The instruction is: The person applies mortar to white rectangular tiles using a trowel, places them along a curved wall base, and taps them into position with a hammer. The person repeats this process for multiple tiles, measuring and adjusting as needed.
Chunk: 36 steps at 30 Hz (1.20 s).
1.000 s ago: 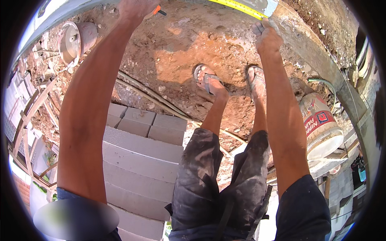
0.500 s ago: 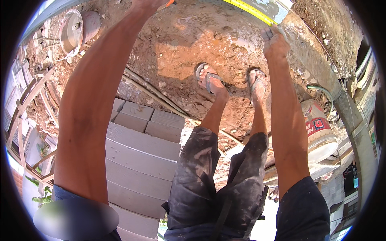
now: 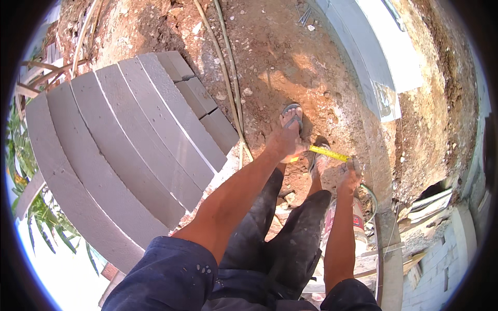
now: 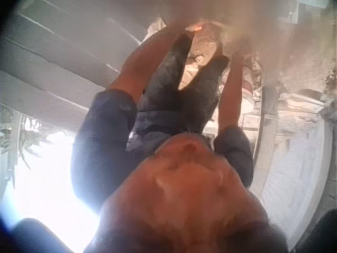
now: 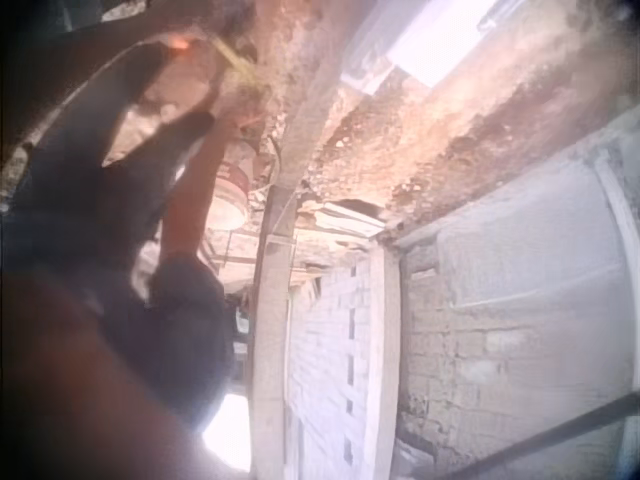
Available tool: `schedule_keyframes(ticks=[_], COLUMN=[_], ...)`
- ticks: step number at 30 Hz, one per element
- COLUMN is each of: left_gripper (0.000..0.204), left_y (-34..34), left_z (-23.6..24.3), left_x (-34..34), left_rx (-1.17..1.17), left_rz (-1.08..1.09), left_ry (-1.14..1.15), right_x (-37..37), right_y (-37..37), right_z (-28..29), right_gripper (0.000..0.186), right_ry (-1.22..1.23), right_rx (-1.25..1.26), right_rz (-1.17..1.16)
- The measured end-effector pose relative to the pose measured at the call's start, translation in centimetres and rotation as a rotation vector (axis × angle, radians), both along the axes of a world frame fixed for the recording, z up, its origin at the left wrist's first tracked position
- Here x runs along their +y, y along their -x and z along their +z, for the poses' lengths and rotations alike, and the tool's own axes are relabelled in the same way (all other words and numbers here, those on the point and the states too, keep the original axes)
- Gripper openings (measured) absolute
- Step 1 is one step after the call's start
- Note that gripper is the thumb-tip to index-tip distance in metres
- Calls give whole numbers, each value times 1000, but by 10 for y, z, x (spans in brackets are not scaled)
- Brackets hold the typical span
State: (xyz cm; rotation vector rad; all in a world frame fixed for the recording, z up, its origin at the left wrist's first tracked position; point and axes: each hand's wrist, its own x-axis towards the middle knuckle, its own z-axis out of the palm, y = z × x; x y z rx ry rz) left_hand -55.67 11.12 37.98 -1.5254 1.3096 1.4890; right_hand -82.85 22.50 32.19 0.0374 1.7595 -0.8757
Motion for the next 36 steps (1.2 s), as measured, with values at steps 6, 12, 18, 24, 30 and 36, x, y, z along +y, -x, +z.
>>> schedule_keyframes(ticks=[6,12,18,24,30,36], left_gripper=[57,34,32,31,29,29], left_y=[-32,-33,-17,-39,-63,-134], left_z=[123,239,299,345,291,262], left_x=[146,315,457,568,643,731], left_rx=[-108,-105,-327,-435,-400,-383], left_rz=[413,887,1118,1711,2243,2287], left_ry=[67,525,662,498,575,473], right_x=[-4,13,92,213,366,405], right_y=[-48,-110,-180,-301,-476,-739], right_z=[102,199,272,290,251,201], right_gripper=[41,32,24,37,46,47], right_ry=[21,107,-15,-126,211,891], right_rx=[-125,-425,-582,-578,-391,259], right_rz=[503,1061,1412,1744,1659,1746])
